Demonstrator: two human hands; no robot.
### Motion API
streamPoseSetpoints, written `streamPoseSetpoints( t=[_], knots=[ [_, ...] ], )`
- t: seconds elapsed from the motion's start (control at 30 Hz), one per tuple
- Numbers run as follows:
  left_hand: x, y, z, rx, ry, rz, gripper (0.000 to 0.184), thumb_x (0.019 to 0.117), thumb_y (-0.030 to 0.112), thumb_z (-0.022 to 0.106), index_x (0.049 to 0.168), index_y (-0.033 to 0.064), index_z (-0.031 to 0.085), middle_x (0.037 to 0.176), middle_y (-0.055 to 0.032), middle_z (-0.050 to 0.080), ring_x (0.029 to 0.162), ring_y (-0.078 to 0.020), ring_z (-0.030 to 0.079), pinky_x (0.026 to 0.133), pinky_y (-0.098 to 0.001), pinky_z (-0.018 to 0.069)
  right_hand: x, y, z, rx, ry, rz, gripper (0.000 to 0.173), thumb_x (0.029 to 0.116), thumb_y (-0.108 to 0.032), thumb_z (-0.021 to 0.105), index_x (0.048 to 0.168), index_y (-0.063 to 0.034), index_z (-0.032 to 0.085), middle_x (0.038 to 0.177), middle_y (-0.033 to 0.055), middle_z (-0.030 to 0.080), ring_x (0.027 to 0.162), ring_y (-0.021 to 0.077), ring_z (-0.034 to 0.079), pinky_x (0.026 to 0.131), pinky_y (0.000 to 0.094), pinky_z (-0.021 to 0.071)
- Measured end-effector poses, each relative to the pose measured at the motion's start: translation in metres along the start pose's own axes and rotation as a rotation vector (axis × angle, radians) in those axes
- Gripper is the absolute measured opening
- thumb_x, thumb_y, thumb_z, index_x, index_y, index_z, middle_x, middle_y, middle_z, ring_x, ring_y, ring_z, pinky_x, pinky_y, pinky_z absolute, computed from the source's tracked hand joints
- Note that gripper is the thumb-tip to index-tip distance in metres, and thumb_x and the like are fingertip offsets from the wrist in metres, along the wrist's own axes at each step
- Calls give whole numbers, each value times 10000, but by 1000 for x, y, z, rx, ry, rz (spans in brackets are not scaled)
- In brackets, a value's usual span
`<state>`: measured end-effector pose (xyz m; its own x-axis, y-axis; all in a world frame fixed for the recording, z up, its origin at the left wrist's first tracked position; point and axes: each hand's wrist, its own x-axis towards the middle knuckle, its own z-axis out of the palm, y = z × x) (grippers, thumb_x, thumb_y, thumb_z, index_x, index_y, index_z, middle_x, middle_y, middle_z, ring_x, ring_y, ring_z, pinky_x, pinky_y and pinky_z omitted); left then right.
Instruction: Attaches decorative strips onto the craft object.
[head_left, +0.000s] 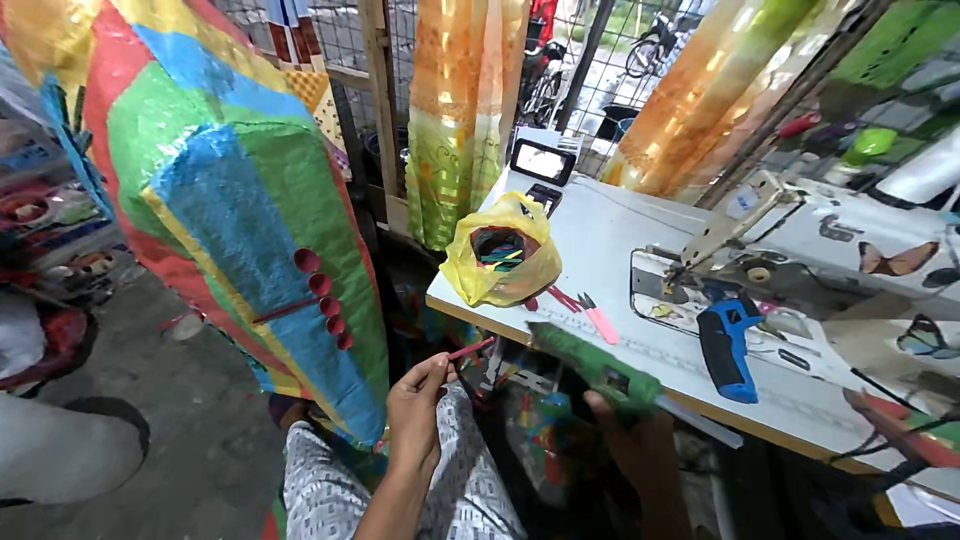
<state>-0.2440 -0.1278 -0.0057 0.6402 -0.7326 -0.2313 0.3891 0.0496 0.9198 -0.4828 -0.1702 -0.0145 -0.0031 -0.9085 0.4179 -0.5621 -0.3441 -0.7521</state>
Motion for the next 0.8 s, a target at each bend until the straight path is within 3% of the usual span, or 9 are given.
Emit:
streamPoseSetpoints(
  t=[0.07,0.17,0.4,0.57,0.63,0.7,0.8],
  knots=[
    [0,2,-2,-9,6,-2,135,1012,24,596,989,-17,723,842,-39,723,750,-84,676,694,-215,558,19,8,-6,-71,103,50,486,932,-294,710,1150,136,652,995,254,714,907,297,712,858,506,562],
    [-2,8,-1,-38,-4,-63,153,1028,36,571,1013,-14,714,839,-32,715,725,-75,660,654,-202,539,62,26,-19,-120,148,182,547,964,-341,693,1242,125,618,1097,311,687,1041,433,675,944,616,496],
    [-5,18,-9,-249,-82,-330,154,1061,129,533,1091,65,669,795,-5,657,643,-72,637,559,-202,546,137,68,-20,-132,96,239,630,976,-421,677,1342,77,554,1136,302,663,1064,426,650,953,612,478],
    [-7,25,-14,-302,-78,-424,147,1051,160,553,1103,82,666,764,-7,605,627,-98,602,582,-238,547,122,61,-24,-198,109,244,752,938,-446,715,1448,49,471,1281,346,597,1219,516,559,1035,695,386],
    [-7,27,-15,-317,-88,-470,146,1054,189,555,1093,88,653,779,-12,617,623,-96,604,577,-235,546,98,53,-18,-130,261,152,635,949,-353,714,1372,88,540,1289,345,586,1208,496,555,1049,629,410],
    [-8,28,-14,-328,-109,-517,146,1051,218,563,1056,102,651,786,-9,628,643,-98,624,597,-239,557,70,40,-4,-80,392,29,437,982,-257,671,1185,129,633,1139,327,637,1016,404,622,908,489,510],
    [-13,31,-10,-333,-145,-573,158,1059,231,546,1011,119,646,775,0,622,656,-97,625,612,-242,555,34,17,26,56,351,-122,260,983,-157,644,1007,93,711,985,212,675,852,195,651,760,282,552]
  ],
)
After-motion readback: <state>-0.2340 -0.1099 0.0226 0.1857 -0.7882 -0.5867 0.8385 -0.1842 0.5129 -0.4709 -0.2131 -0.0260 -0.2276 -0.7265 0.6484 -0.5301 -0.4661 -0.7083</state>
